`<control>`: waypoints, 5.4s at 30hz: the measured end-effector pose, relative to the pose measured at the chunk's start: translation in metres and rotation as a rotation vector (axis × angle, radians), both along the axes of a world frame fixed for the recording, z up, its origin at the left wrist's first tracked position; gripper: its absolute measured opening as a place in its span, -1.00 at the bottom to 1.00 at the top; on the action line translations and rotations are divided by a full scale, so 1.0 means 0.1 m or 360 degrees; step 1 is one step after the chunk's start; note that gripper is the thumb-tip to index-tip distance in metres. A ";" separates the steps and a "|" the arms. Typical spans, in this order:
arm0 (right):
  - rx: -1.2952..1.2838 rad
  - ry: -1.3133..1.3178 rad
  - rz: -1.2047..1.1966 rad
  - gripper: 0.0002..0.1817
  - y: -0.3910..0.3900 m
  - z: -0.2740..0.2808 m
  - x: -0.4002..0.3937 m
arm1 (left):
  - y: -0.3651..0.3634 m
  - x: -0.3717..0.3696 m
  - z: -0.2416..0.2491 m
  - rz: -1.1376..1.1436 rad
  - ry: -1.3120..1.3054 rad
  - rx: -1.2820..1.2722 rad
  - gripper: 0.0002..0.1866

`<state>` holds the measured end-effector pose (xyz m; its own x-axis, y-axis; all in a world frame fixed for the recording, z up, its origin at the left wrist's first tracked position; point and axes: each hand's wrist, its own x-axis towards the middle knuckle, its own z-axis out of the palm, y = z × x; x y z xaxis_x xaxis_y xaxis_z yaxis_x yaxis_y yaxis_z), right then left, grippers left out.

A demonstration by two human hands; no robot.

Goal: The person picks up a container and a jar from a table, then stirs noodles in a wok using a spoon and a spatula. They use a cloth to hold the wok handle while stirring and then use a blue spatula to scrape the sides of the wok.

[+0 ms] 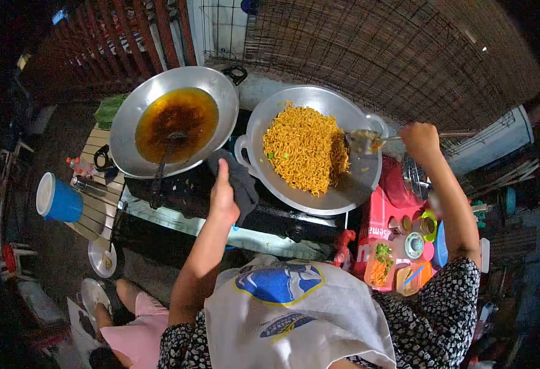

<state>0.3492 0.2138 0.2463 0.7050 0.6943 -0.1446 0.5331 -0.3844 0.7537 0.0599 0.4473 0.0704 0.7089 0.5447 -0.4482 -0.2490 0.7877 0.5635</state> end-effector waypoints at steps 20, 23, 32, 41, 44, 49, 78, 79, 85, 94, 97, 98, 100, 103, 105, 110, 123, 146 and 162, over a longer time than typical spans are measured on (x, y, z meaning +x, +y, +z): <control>0.1061 0.0307 0.0463 -0.81 0.10 -0.17 -0.42 | -0.07 0.43 -0.04 0.0217 0.0213 0.0472 -0.39; 0.0988 0.0175 0.0734 -0.80 0.14 0.00 -0.49 | 0.01 0.48 -0.24 0.0165 0.0176 0.0407 -0.45; 0.0588 0.0109 0.0323 -0.88 0.20 -0.20 0.17 | -0.10 0.42 -0.14 0.0325 0.0246 0.0650 -0.57; 0.1479 0.1225 0.0075 -0.80 0.63 -1.40 0.30 | -0.04 0.41 -0.14 0.0217 0.0351 0.0640 -0.48; 0.1323 0.0903 0.0307 -0.81 0.46 -0.75 0.14 | -0.05 0.40 -0.01 0.0232 0.0461 0.0712 -0.44; 0.1063 0.0308 0.0841 -0.80 0.33 -0.07 -0.14 | -0.01 0.38 -0.02 0.0147 0.0362 0.0683 -0.44; 0.0978 0.0583 0.0279 -0.83 0.28 -0.07 -0.42 | 0.05 0.34 -0.14 -0.0015 0.0498 0.0926 -0.47; 0.0941 0.0388 0.0434 -0.83 0.30 -0.04 -0.50 | 0.04 0.32 -0.14 -0.0023 0.0494 0.0922 -0.47; 0.0626 0.0186 0.0718 -0.89 0.41 -0.06 -0.48 | 0.10 0.28 0.01 -0.0137 0.0371 0.0646 -0.49; 0.0137 0.0309 0.0055 -0.80 0.09 -0.15 -0.18 | 0.08 0.29 -0.04 -0.0136 0.0360 0.0625 -0.54; 0.0644 0.1112 -0.0016 -0.80 0.04 -0.92 -0.24 | 0.08 0.30 -0.05 -0.0133 0.0435 0.0705 -0.53; 0.0936 0.1326 0.0012 -0.81 0.10 -1.24 -0.34 | 0.09 0.31 -0.04 -0.0168 0.0477 0.0692 -0.52; 0.1332 0.1290 -0.0191 -0.81 0.22 -1.73 -0.42 | 0.07 0.31 -0.04 -0.0186 0.0518 0.0684 -0.52; 0.1600 0.1434 -0.0151 -0.82 0.24 -1.59 -0.44 | 0.05 0.26 -0.05 -0.0156 0.0417 0.0780 -0.50; 0.1685 0.1502 -0.0180 -0.83 0.17 -1.44 -0.38 | 0.05 0.27 0.02 -0.0175 0.0425 0.0710 -0.50; 0.1475 0.1225 -0.0177 -0.83 0.04 -0.91 -0.31 | 0.07 0.28 -0.03 -0.0174 0.0410 0.0701 -0.51; 0.0895 0.0194 0.0636 -0.82 0.29 -0.23 -0.64 | 0.02 0.25 0.01 -0.0127 0.0498 0.0817 -0.52; 0.1485 0.1055 -0.0160 -0.81 0.27 -1.43 -0.69 | -0.02 0.21 0.09 -0.0253 0.0579 0.0952 -0.49; 0.0916 -0.0031 0.0598 -0.75 0.28 -0.22 -0.93 | 0.07 0.23 -0.09 -0.0326 0.0464 0.0798 -0.48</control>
